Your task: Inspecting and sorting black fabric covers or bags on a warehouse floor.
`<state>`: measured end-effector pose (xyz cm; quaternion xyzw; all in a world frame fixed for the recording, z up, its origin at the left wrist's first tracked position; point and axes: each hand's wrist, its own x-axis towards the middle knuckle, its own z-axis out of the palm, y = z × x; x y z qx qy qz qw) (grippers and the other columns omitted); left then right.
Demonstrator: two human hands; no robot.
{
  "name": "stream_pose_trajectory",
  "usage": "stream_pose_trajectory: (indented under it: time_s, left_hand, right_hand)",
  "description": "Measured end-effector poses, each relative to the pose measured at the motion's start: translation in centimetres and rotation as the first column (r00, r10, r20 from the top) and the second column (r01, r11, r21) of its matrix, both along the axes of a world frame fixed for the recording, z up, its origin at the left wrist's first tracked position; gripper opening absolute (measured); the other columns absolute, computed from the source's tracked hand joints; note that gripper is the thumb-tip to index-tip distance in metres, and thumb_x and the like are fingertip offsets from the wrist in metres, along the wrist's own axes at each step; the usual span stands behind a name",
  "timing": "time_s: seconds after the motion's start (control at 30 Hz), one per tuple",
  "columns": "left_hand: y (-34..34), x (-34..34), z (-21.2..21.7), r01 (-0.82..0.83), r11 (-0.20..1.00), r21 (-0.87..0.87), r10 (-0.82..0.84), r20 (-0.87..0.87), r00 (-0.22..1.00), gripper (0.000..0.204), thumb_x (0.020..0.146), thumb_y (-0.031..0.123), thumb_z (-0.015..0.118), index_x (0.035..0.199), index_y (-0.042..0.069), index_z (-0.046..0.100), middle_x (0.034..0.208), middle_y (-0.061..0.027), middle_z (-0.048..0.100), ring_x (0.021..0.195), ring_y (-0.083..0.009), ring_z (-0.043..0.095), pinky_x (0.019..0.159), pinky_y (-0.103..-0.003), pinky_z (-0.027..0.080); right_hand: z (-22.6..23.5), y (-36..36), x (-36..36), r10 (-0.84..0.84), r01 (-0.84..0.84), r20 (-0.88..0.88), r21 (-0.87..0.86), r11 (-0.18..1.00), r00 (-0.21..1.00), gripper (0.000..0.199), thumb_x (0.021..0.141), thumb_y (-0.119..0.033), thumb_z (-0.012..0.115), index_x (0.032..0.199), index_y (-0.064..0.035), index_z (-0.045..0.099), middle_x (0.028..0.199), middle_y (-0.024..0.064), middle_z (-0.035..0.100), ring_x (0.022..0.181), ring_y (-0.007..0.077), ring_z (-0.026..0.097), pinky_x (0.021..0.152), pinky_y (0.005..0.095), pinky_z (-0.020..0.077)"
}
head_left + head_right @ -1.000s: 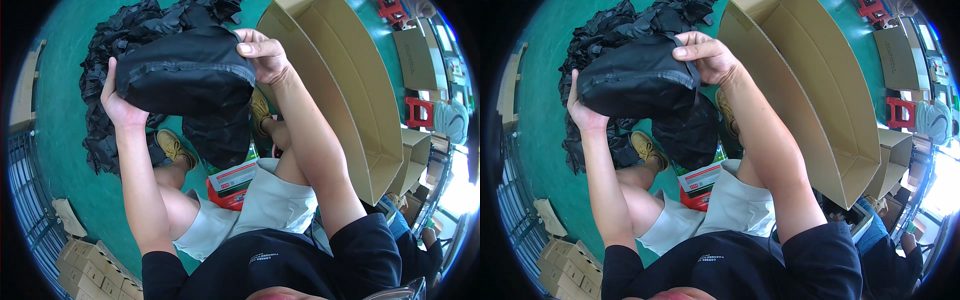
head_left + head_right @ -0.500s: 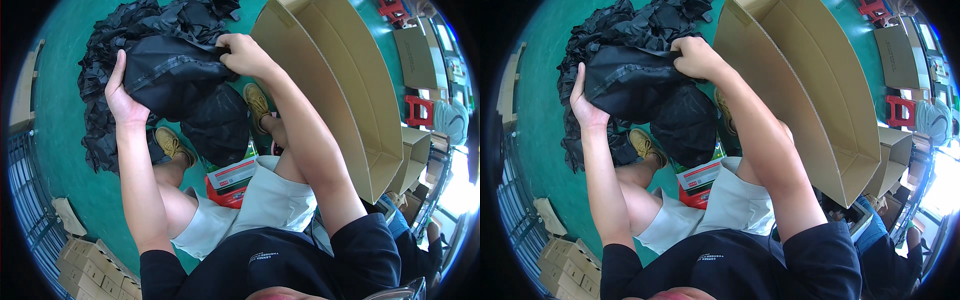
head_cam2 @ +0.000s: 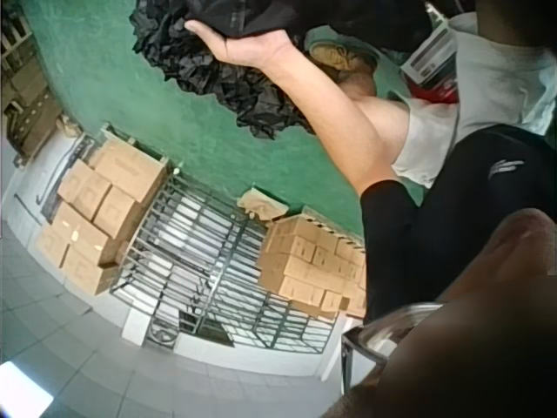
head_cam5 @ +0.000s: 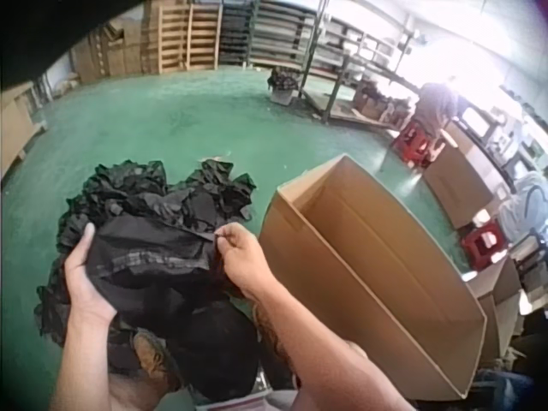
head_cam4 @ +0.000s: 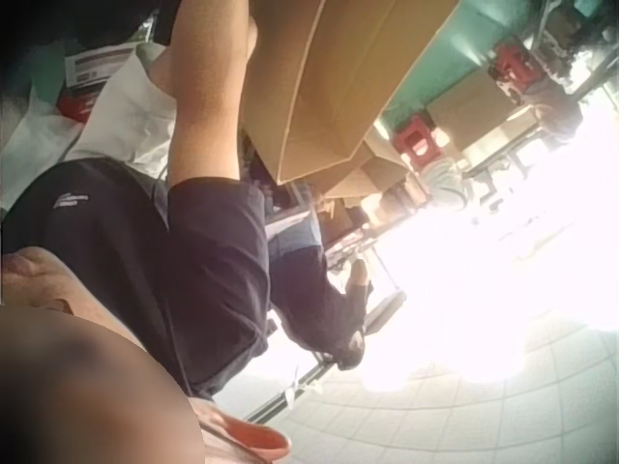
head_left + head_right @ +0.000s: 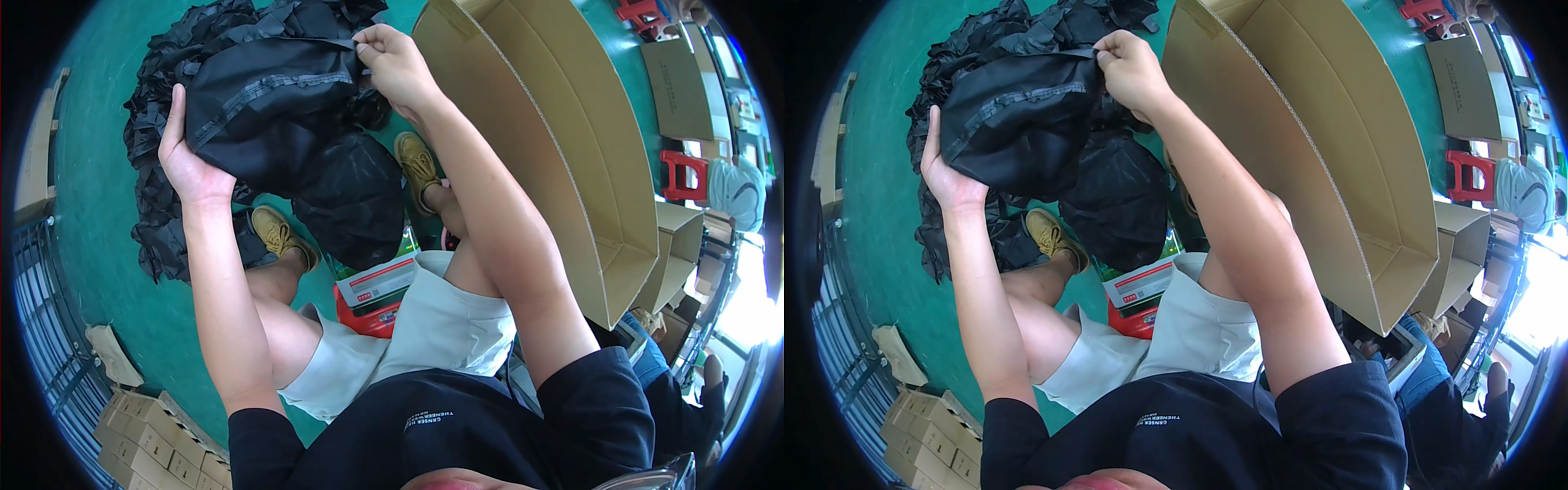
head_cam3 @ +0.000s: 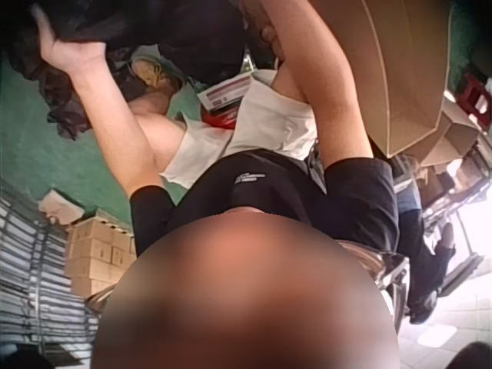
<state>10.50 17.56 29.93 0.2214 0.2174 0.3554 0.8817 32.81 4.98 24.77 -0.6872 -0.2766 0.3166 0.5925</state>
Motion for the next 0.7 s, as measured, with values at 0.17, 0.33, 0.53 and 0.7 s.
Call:
stream_pose_trajectory:
  time_s: [0.17, 0.33, 0.53, 0.7]
  left_hand:
    - [0.1, -0.1, 0.1, 0.021, 1.0, 0.006, -0.021, 0.033, 0.999, 0.035, 0.1, 0.027, 0.053, 0.114, -0.002, 0.066, 0.116, -0.0156, 0.068, 0.106, -0.0301, 0.066, 0.098, -0.042, 0.049]
    - [0.4, -0.7, 0.0, 0.038, 0.999, -0.005, -0.038, 0.054, 0.998, 0.035, 0.1, 0.028, 0.053, 0.114, -0.002, 0.066, 0.115, -0.0157, 0.068, 0.106, -0.0304, 0.065, 0.098, -0.043, 0.049]
    - [0.4, -0.5, -0.1, 0.032, 0.999, 0.013, -0.033, 0.036, 0.999, 0.036, 0.1, 0.029, 0.052, 0.114, -0.001, 0.066, 0.116, -0.0155, 0.068, 0.106, -0.0308, 0.065, 0.098, -0.043, 0.049]
    - [0.8, -1.0, -0.1, 0.018, 1.0, 0.021, -0.019, 0.058, 0.998, 0.036, 0.1, 0.028, 0.052, 0.116, -0.002, 0.065, 0.118, -0.0161, 0.067, 0.109, -0.0316, 0.064, 0.099, -0.045, 0.048]
  right_hand:
    - [0.2, 0.0, 0.6, 0.14, 0.005, -0.51, 0.273, 0.962, 0.848, 0.011, 0.098, -0.004, 0.052, 0.099, 0.0021, 0.061, 0.087, 0.0055, 0.062, 0.078, 0.0132, 0.06, 0.069, 0.0258, 0.0514]
    - [4.1, -1.2, -0.4, 0.149, -0.01, -0.718, 0.194, 0.981, 0.68, 0.006, 0.09, -0.004, 0.059, 0.095, -0.0014, 0.062, 0.088, 0.007, 0.064, 0.079, 0.0153, 0.062, 0.076, 0.0265, 0.056]
    - [2.0, -1.0, 0.6, 0.41, -0.234, -0.543, 0.365, 0.901, 0.733, 0.031, 0.073, 0.012, 0.049, 0.097, -0.0037, 0.06, 0.095, 0.0052, 0.063, 0.083, 0.0122, 0.064, 0.069, 0.0218, 0.0549]
    - [1.0, -0.6, 0.4, 0.248, -0.193, -0.292, 0.206, 0.959, 0.924, 0.025, 0.073, 0.012, 0.057, 0.093, -0.001, 0.063, 0.093, 0.0065, 0.058, 0.084, 0.0153, 0.055, 0.069, 0.0233, 0.0469]
